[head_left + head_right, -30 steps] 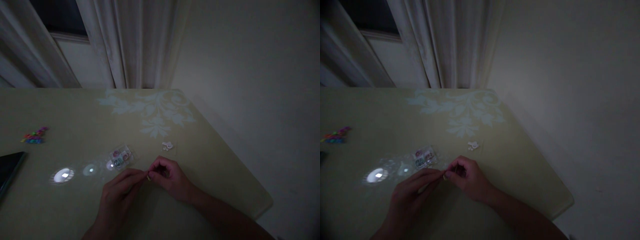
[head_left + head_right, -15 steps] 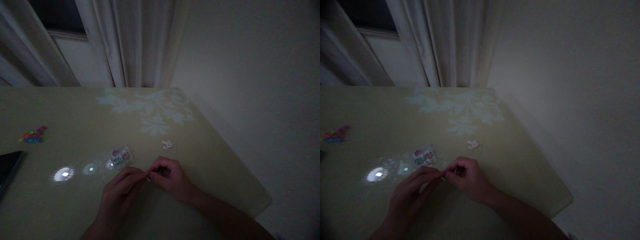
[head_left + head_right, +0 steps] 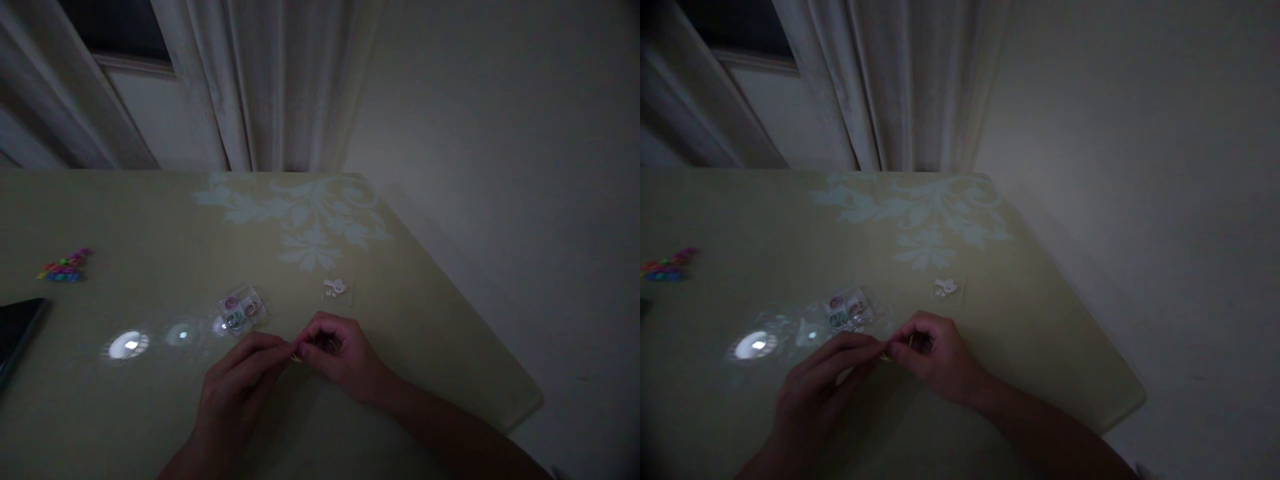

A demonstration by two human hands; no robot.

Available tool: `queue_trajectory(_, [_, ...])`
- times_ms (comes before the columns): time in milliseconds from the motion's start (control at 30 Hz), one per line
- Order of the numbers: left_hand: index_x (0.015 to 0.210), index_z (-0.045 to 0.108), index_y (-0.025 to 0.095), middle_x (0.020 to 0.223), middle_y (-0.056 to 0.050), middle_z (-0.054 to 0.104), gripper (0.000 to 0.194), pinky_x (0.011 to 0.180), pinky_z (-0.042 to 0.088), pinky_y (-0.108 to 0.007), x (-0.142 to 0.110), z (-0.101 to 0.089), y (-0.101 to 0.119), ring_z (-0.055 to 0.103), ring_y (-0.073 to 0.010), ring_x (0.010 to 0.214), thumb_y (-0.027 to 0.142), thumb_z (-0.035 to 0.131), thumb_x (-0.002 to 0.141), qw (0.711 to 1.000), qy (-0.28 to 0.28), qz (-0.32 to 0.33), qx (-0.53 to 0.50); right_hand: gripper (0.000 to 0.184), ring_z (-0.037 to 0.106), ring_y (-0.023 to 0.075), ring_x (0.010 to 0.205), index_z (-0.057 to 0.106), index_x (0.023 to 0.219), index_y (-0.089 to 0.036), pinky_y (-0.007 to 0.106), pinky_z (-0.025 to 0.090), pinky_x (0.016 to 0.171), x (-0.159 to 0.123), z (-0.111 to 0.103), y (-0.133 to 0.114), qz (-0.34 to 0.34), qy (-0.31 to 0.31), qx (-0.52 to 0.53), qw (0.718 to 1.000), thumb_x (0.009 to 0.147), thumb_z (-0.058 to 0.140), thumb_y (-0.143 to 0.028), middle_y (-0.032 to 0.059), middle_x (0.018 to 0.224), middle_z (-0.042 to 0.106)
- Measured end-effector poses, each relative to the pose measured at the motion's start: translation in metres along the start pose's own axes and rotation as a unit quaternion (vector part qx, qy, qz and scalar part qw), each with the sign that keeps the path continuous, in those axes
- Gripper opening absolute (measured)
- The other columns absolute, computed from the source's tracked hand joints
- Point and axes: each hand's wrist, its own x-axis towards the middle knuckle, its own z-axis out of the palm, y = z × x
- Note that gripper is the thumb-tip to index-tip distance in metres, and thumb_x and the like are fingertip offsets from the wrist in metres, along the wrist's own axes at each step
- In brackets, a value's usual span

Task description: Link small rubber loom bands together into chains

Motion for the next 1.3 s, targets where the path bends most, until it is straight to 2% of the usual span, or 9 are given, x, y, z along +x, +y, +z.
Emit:
queue_trajectory(133, [0.109,0.078,0.029,0.099,-0.002,0.079,0.026,0.076,0.061,-0.02,0.001,-0.001,0.002,0.077,-0.0147,0.088,0.01,0.066,0.096,1.0,0.008,-0.023,0.004,0.016,0.057,0.0141,0.072,0.081,0.093,-0.02,0.026,0.042,0.063,0.004,-0.002,0.0,-0.027,0.013,-0.043,0.999,0.094,0.074,-0.035,0.0014,0.082,0.066])
queue_trajectory(300, [0.105,0.076,0.029,0.1,0.002,0.083,0.023,0.084,0.062,-0.021,0.003,0.0,0.005,0.079,-0.0143,0.09,0.011,0.068,0.093,0.998,0.03,-0.048,0.007,0.008,0.062,0.0153,0.077,0.079,0.1,-0.02,0.028,0.047,0.071,0.012,-0.015,0.009,-0.082,0.071,-0.238,0.965,0.097,0.071,-0.022,0.0023,0.089,0.069])
queue_trajectory(433, [0.106,0.077,0.028,0.099,0.001,0.082,0.022,0.082,0.063,-0.023,0.003,0.0,0.003,0.079,-0.0154,0.09,0.011,0.068,0.094,0.998,0.031,-0.052,0.003,0.009,0.066,0.0197,0.092,0.077,0.104,-0.019,0.032,0.051,0.083,0.014,-0.02,0.014,-0.069,0.038,-0.365,0.928,0.095,0.076,-0.02,0.0052,0.1,0.07])
queue_trajectory(700, [0.107,0.079,0.03,0.101,0.0,0.081,0.022,0.082,0.063,-0.023,0.003,-0.001,0.002,0.078,-0.0155,0.092,0.014,0.07,0.095,0.999,0.025,-0.041,0.006,0.004,0.062,0.022,0.092,0.068,0.092,-0.019,0.034,0.048,0.084,0.012,-0.016,0.018,-0.066,-0.002,-0.466,0.883,0.094,0.07,-0.017,0.0058,0.095,0.066])
queue_trajectory(767, [0.105,0.078,0.029,0.099,0.002,0.082,0.021,0.083,0.062,-0.022,0.003,-0.001,0.002,0.078,-0.0145,0.09,0.013,0.069,0.094,0.998,0.029,-0.052,-0.006,0.005,0.06,0.0209,0.09,0.065,0.091,-0.019,0.033,0.047,0.082,0.011,-0.015,0.017,-0.072,0.002,-0.433,0.898,0.093,0.069,-0.015,0.005,0.094,0.065])
queue_trajectory(867, [0.102,0.077,0.029,0.096,0.003,0.082,0.019,0.08,0.061,-0.021,0.004,-0.001,0.002,0.078,-0.014,0.088,0.014,0.07,0.093,0.997,0.019,-0.073,-0.027,0.006,0.058,0.0165,0.084,0.063,0.092,-0.019,0.028,0.045,0.076,0.01,-0.014,0.01,-0.085,0.012,-0.301,0.95,0.093,0.065,-0.014,0.0016,0.091,0.062])
queue_trajectory(967, [0.104,0.078,0.029,0.097,0.002,0.082,0.02,0.079,0.061,-0.022,0.005,-0.001,0.002,0.078,-0.0149,0.088,0.015,0.069,0.094,0.997,0.001,-0.072,-0.036,0.005,0.054,0.0142,0.079,0.063,0.09,-0.02,0.026,0.042,0.071,0.008,-0.013,0.001,-0.084,0.012,-0.187,0.979,0.095,0.063,-0.019,-0.0006,0.087,0.058])
queue_trajectory(1133, [0.11,0.079,0.031,0.102,0.001,0.081,0.026,0.08,0.061,-0.022,0.003,0.0,0.0,0.077,-0.0149,0.091,0.013,0.068,0.095,0.997,-0.014,-0.067,-0.039,0.01,0.047,0.0121,0.072,0.064,0.088,-0.019,0.025,0.038,0.064,0.006,-0.009,-0.004,-0.039,-0.027,-0.098,0.994,0.095,0.064,-0.025,-0.0021,0.083,0.054])
queue_trajectory(1300, [0.104,0.078,0.03,0.097,0.002,0.081,0.023,0.08,0.06,-0.021,0.005,0.0,0.0,0.077,-0.0138,0.088,0.012,0.07,0.093,0.996,-0.01,-0.066,-0.055,0.01,0.049,0.0114,0.073,0.067,0.09,-0.018,0.024,0.038,0.064,0.004,-0.006,-0.002,-0.023,-0.049,-0.081,0.995,0.095,0.067,-0.027,-0.0016,0.086,0.056])
